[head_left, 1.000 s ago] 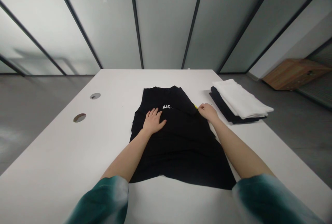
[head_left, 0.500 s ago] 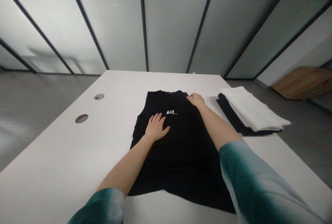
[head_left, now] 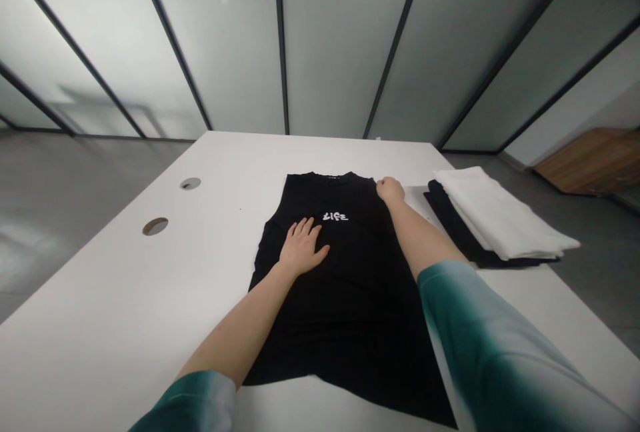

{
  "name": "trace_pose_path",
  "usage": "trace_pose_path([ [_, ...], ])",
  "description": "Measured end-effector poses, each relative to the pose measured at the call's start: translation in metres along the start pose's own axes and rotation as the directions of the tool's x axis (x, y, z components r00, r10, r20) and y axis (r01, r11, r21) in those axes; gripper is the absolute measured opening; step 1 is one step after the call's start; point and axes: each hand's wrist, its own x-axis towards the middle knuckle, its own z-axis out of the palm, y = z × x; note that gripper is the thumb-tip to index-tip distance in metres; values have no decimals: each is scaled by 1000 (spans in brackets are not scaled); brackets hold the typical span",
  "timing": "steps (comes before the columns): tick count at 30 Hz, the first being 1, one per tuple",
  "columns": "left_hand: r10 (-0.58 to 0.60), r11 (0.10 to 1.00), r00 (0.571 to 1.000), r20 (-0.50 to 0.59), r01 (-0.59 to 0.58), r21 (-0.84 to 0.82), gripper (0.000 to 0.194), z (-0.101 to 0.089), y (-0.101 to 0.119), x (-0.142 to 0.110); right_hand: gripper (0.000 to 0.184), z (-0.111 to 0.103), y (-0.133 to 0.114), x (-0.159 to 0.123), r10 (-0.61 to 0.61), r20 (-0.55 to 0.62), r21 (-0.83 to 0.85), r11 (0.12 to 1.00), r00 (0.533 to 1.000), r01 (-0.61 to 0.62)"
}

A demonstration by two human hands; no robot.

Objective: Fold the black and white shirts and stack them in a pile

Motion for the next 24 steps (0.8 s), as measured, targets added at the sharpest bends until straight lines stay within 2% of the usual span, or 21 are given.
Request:
trace_pose_path([
  [4, -5, 1000, 1000, 7, 5, -2, 62, 1, 0, 0, 37, 3, -2, 0, -172, -2, 47, 984, 985, 172],
  [6, -4, 1000, 1000, 6, 4, -1, 63, 1, -1, 1, 31, 5, -4, 0, -226, 27, 24, 974, 974, 225],
  [12, -3, 1000, 1000, -1, 3, -6, 61, 2, 0, 1, 31, 9, -5, 3, -98, -13, -6, 995, 995, 98],
  [15, -6, 1000, 1000, -1, 6, -4, 62, 3, 0, 1, 35, 10, -2, 4, -100, -54, 19, 995, 994, 101],
  [17, -5, 1000, 1000, -5, 5, -1, 63, 4, 0, 2, 39, 7, 2, 3, -130, -41, 47, 990, 991, 132],
  [21, 5, 1000, 1000, -1, -5, 3, 63, 5, -1, 2, 45, -11, 19, -16, -235, -53, 45, 970, 971, 237],
  [24, 7, 1000, 1000, -5, -7, 14, 63, 4, -1, 3, 48, -27, 39, -51, -353, -64, -26, 935, 933, 352],
])
